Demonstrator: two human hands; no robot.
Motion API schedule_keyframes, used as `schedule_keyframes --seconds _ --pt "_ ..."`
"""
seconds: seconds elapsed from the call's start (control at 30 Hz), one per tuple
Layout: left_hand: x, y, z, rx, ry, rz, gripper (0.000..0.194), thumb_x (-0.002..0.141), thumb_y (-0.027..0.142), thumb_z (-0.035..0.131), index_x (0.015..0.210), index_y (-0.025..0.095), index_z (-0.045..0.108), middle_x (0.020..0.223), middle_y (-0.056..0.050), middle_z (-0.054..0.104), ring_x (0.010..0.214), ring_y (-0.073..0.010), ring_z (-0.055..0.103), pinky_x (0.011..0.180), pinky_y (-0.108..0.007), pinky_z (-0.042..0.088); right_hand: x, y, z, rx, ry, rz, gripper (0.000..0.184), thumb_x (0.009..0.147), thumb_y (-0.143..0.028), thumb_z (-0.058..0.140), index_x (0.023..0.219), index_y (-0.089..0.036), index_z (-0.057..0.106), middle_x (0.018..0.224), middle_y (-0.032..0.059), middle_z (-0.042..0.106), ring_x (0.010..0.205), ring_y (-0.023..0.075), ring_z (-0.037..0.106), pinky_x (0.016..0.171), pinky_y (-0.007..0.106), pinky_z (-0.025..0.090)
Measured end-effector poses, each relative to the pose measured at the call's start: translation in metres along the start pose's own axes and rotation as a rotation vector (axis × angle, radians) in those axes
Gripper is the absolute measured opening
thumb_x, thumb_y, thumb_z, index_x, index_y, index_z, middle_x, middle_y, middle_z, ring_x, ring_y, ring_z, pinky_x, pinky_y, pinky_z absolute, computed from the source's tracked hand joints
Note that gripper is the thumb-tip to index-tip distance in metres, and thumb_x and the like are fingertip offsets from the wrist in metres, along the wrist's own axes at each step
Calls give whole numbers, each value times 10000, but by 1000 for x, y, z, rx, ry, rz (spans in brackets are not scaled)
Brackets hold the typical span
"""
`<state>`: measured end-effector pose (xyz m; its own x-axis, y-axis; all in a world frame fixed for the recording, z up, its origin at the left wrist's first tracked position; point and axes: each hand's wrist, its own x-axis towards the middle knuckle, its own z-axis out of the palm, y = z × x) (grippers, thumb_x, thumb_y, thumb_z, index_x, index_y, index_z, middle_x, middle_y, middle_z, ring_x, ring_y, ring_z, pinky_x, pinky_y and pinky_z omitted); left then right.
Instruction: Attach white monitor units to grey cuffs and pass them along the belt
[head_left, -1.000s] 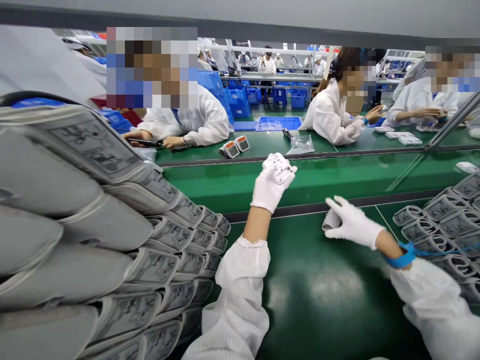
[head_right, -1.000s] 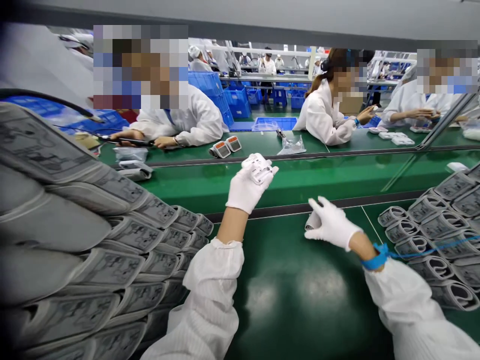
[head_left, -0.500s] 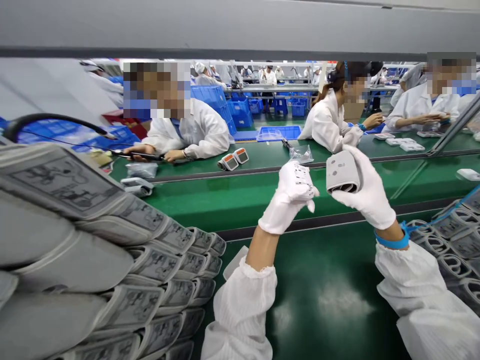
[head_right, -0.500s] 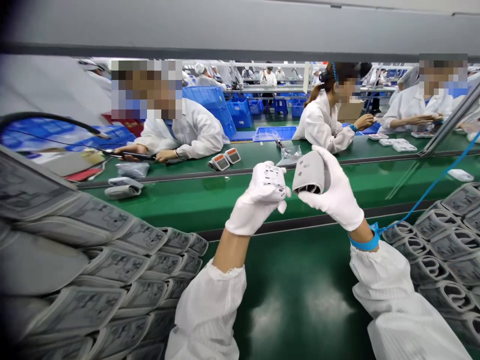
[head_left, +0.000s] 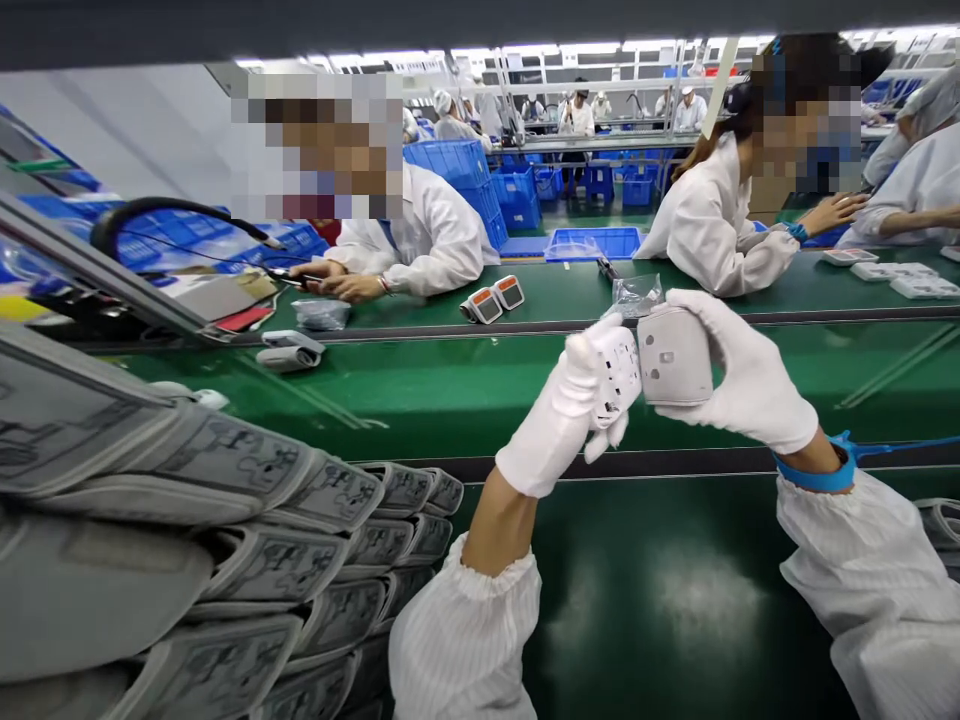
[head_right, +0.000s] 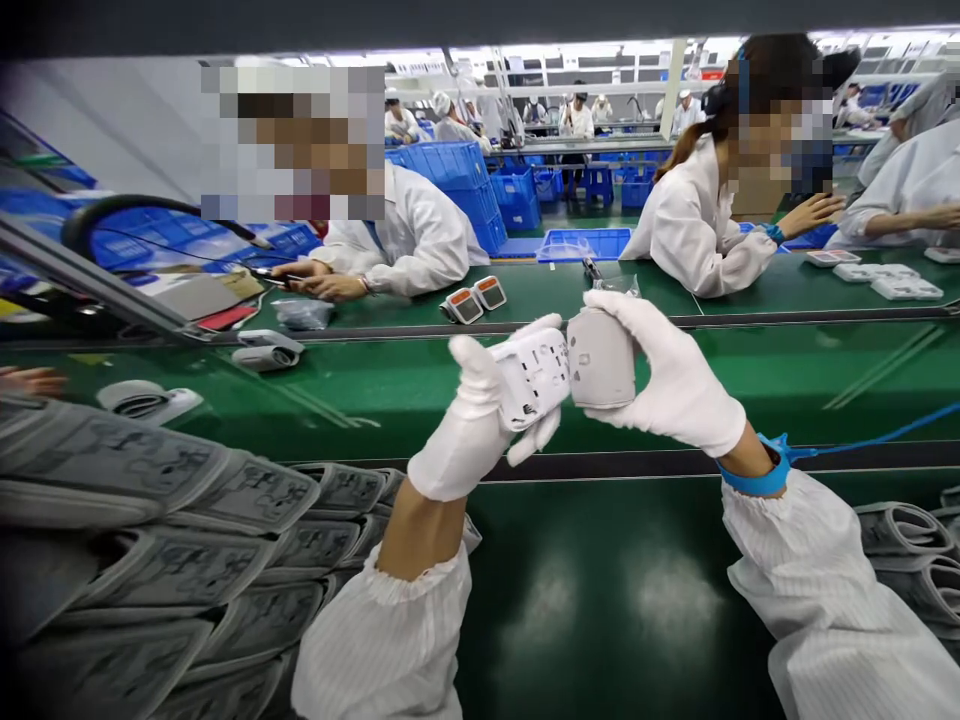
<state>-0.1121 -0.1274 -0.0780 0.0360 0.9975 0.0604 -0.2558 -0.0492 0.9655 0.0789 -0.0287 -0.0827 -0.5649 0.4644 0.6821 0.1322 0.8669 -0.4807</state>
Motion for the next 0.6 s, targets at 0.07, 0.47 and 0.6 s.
schedule_keyframes --seconds 0.07,0.47,0.6 --pt "4 -3 2 7 23 -24 1168 644 1035 513 1441 181 497 617 35 575 357 -94 479 287 -168 290 -1 2 0 -4 -57 -20 877 704 -371 933 1489 -253 559 1489 87 608 1375 344 599 1200 486 499" --pt "11 -7 13 69 -60 -43 836 741 1031 357 741 209 510 524 43 454 357 -59 361 351 -204 267 -18 -7 5 -103 9 -10 830 707 -278 896 1477 -246 588 1439 51 667 1298 283 671 1178 377 530" --pt "9 -8 12 94 -39 -48 822 772 1013 343 718 210 512 506 35 428 379 -73 356 363 -213 260 -19 -6 5 -136 8 -32 773 742 -266 857 1472 -245 602 1446 45 664 1312 286 664 1182 395 530"
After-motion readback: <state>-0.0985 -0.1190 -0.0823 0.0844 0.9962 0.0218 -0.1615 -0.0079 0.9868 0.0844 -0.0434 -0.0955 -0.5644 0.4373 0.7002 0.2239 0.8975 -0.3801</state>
